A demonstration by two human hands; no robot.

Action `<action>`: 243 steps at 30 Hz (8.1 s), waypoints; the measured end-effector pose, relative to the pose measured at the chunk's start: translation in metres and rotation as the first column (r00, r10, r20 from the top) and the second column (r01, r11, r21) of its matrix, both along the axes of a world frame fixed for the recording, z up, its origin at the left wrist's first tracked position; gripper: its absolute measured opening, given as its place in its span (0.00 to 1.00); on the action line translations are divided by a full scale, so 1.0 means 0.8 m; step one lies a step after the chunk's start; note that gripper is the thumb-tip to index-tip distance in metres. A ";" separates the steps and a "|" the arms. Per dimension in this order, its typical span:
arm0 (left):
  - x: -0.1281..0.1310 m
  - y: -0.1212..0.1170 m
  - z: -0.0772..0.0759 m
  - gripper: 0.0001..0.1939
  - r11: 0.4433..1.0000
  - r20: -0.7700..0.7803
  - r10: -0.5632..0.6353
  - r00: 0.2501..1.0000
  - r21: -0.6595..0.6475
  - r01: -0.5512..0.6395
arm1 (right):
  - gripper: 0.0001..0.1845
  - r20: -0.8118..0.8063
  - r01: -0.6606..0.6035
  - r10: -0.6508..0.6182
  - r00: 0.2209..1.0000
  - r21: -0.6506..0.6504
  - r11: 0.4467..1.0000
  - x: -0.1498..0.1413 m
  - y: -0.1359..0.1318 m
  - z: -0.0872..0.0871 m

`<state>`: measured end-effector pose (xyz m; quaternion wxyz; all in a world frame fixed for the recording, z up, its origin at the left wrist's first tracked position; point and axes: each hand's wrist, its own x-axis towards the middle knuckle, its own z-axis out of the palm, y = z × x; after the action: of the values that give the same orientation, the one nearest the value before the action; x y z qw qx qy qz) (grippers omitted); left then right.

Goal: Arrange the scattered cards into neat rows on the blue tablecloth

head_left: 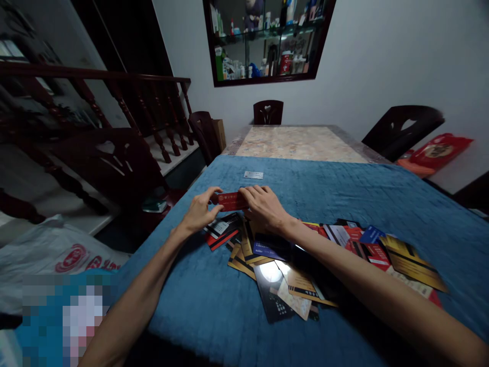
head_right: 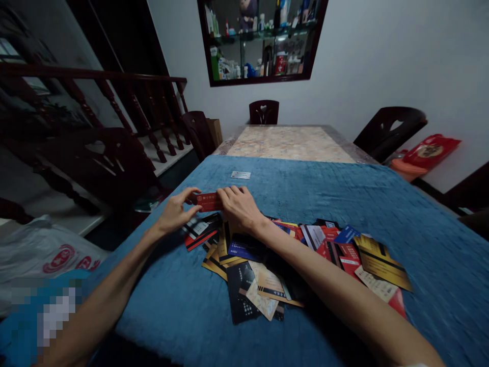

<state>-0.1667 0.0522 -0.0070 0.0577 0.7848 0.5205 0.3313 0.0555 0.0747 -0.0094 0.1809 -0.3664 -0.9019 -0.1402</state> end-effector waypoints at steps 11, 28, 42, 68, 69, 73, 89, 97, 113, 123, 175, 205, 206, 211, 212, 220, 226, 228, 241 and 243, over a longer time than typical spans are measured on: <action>0.008 0.017 0.003 0.26 0.982 -0.284 -0.128 0.950 0.100 0.162 | 0.23 -0.030 0.062 -0.063 0.998 -0.030 0.998 0.024 0.010 0.001; 0.036 0.161 0.017 0.22 0.974 -0.337 -0.224 0.914 -0.060 0.217 | 0.15 -0.128 0.040 -0.059 0.990 -0.145 0.989 0.058 0.126 0.004; 0.052 0.229 -0.007 0.18 0.972 -0.436 -0.209 0.875 -0.192 0.137 | 0.12 -0.116 0.116 -0.159 0.980 -0.313 0.943 0.053 0.190 -0.040; 0.058 0.247 -0.020 0.14 0.960 -0.497 -0.240 0.834 -0.247 0.129 | 0.13 -0.116 0.133 -0.187 0.975 -0.371 0.919 0.053 0.205 -0.060; 0.058 0.246 -0.020 0.14 0.961 -0.499 -0.241 0.833 -0.245 0.132 | 0.13 -0.119 0.131 -0.188 0.975 -0.373 0.919 0.053 0.205 -0.061; 0.058 0.243 -0.020 0.15 0.966 -0.501 -0.232 0.834 -0.222 0.135 | 0.14 -0.131 0.125 -0.187 0.974 -0.380 0.917 0.054 0.204 -0.061; 0.060 0.245 -0.026 0.16 0.965 -0.483 -0.231 0.845 -0.221 0.137 | 0.14 -0.164 0.125 -0.206 0.965 -0.403 0.907 0.055 0.208 -0.067; 0.068 0.250 -0.033 0.16 0.969 -0.468 -0.184 0.864 -0.232 0.081 | 0.14 -0.150 0.161 -0.240 0.959 -0.409 0.898 0.049 0.202 -0.065; 0.061 0.236 -0.040 0.24 0.983 -0.420 -0.115 0.900 -0.176 0.044 | 0.15 -0.138 0.171 -0.251 0.958 -0.428 0.887 0.057 0.198 -0.053; 0.055 0.191 -0.023 0.22 0.997 -0.409 -0.034 0.912 -0.073 0.005 | 0.18 -0.176 0.088 -0.172 0.969 -0.405 0.910 0.076 0.156 -0.026; 0.098 -0.058 -0.021 0.18 0.805 -0.337 -0.553 0.762 0.019 0.593 | 0.20 0.104 -0.100 0.157 0.982 -0.418 0.903 0.113 -0.091 0.014; 0.096 -0.039 -0.027 0.11 0.861 0.000 -0.508 0.861 0.026 0.508 | 0.13 -0.132 -0.087 0.026 0.991 -0.479 0.874 0.130 -0.063 -0.003; 0.095 -0.038 -0.028 0.11 0.863 0.011 -0.505 0.863 0.030 0.504 | 0.15 -0.144 -0.088 0.020 0.989 -0.482 0.872 0.130 -0.063 -0.002; 0.095 -0.038 -0.031 0.09 0.883 0.126 -0.470 0.874 0.060 0.466 | 0.17 -0.213 -0.072 -0.044 0.976 -0.507 0.859 0.133 -0.061 0.000; 0.095 -0.038 -0.031 0.08 0.890 0.157 -0.457 0.876 0.068 0.452 | 0.16 -0.235 -0.072 -0.058 0.970 -0.512 0.856 0.134 -0.060 -0.001; 0.099 -0.039 -0.033 0.09 0.918 0.330 -0.392 0.859 0.083 0.387 | 0.10 -0.601 -0.307 -0.149 0.785 -0.586 0.750 0.127 -0.063 -0.012; 0.103 -0.043 -0.026 0.08 0.902 0.281 -0.422 0.862 0.042 0.429 | 0.11 -0.706 -0.355 -0.140 0.694 -0.504 0.787 0.120 -0.071 -0.005; 0.104 -0.044 -0.024 0.09 0.891 0.257 -0.446 0.857 0.042 0.452 | 0.12 -0.718 -0.344 -0.121 0.686 -0.465 0.816 0.118 -0.073 -0.004; 0.099 -0.051 -0.012 0.12 0.915 0.340 -0.401 0.851 0.104 0.389 | 0.15 -0.507 -0.141 0.008 0.862 -0.224 0.964 0.116 -0.074 -0.010; 0.098 -0.052 -0.011 0.14 0.911 0.351 -0.407 0.843 0.089 0.403 | 0.15 -0.435 -0.111 0.009 0.900 -0.209 0.972 0.115 -0.073 -0.012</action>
<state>-0.0881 0.0104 -0.0156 0.2168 0.8024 0.3217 0.4535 0.1472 0.0164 -0.0188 0.3365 -0.3784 -0.8606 0.0545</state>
